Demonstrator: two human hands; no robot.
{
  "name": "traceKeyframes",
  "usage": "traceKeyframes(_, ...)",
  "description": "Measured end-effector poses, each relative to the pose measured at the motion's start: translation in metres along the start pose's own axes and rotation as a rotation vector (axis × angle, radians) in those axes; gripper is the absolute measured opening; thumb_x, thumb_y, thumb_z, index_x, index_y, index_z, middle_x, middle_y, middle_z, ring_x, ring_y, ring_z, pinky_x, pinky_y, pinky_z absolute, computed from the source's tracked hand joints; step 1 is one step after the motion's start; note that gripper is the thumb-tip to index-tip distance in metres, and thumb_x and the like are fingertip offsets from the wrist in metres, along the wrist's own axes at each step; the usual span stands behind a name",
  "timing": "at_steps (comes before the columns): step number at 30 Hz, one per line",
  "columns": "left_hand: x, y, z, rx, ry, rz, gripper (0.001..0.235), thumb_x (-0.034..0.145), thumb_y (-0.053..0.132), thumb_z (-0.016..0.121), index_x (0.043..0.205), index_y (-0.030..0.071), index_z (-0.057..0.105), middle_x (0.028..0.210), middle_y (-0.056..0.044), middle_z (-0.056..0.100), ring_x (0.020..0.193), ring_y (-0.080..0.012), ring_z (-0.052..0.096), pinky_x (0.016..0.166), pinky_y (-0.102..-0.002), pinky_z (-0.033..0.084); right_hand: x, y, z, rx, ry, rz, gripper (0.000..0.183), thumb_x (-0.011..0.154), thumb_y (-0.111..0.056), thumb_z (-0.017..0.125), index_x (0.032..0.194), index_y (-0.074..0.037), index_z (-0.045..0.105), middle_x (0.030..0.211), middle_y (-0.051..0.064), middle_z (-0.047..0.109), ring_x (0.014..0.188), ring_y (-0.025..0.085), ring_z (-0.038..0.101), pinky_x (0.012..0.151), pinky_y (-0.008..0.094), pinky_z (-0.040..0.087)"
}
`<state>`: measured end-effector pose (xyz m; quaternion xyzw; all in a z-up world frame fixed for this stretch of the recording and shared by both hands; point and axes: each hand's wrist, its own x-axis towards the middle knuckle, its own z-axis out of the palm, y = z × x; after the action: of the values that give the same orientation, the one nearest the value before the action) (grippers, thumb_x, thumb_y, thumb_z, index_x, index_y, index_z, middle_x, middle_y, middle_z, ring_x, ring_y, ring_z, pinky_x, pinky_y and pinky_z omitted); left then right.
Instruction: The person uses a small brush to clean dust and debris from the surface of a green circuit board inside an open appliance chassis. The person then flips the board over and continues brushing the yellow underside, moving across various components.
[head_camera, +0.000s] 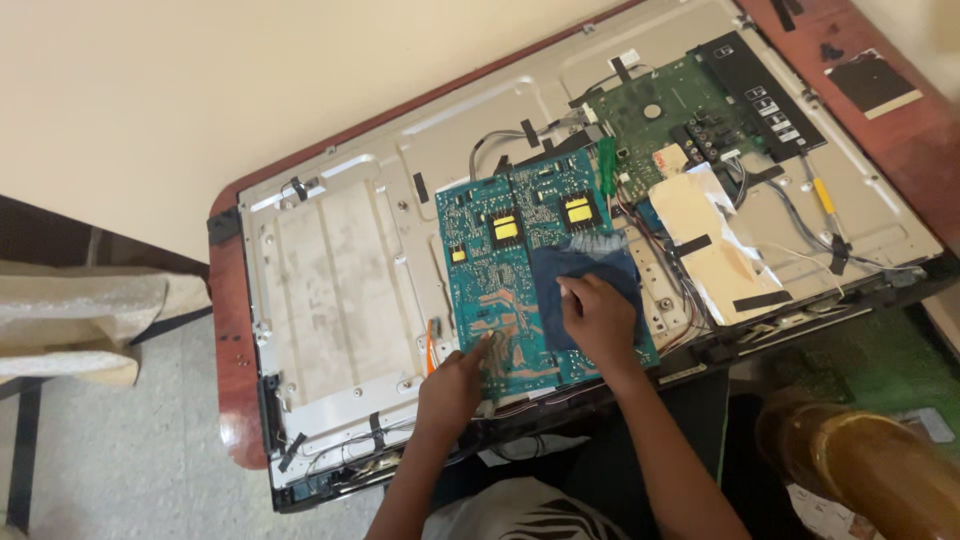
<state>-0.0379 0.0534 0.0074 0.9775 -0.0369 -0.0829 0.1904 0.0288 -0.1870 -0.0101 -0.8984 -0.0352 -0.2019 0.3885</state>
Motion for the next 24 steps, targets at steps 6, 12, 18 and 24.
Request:
traceKeyframes(6,-0.010,0.012,-0.012,-0.316,0.156,0.181,0.042,0.097,0.011,0.061,0.139,0.012,0.062,0.082,-0.016,0.066,0.068,-0.0321,0.066,0.061,-0.045,0.053,0.000,-0.001,0.004,0.003,-0.041,0.036,0.018,0.096,-0.016,0.066,0.107,-0.011,0.079,0.077,0.004,0.066,0.063,0.022,0.064,0.057,0.035,0.051)
traceKeyframes(12,-0.050,0.055,-0.053,-0.713,0.332,0.458,0.039,0.100,0.005,0.064,0.139,0.005,0.066,0.075,-0.010,0.062,0.061,-0.0174,0.057,0.058,-0.031,0.048,-0.001,-0.008,0.000,0.010,0.006,0.032,0.019,0.095,-0.019,0.066,0.109,-0.013,0.079,0.077,0.007,0.063,0.065,0.025,0.064,0.060,0.036,0.051)
traceKeyframes(18,-0.074,0.069,-0.075,-1.004,0.265,0.490,0.039,0.103,0.002,0.064,0.141,-0.002,0.063,0.080,-0.011,0.065,0.067,-0.0135,0.060,0.061,-0.029,0.048,-0.002,-0.005,0.007,-0.047,-0.062,0.114,0.022,0.097,-0.022,0.062,0.109,-0.016,0.079,0.077,0.005,0.064,0.065,0.024,0.065,0.060,0.035,0.052)
traceKeyframes(24,-0.075,0.060,-0.073,-1.083,0.229,0.444,0.038,0.105,0.005,0.063,0.142,-0.003,0.063,0.089,-0.012,0.069,0.071,-0.0129,0.062,0.064,-0.028,0.050,-0.001,-0.001,0.010,-0.065,-0.073,0.135,0.021,0.098,-0.025,0.063,0.109,-0.017,0.079,0.079,0.004,0.066,0.067,0.023,0.066,0.061,0.035,0.053)
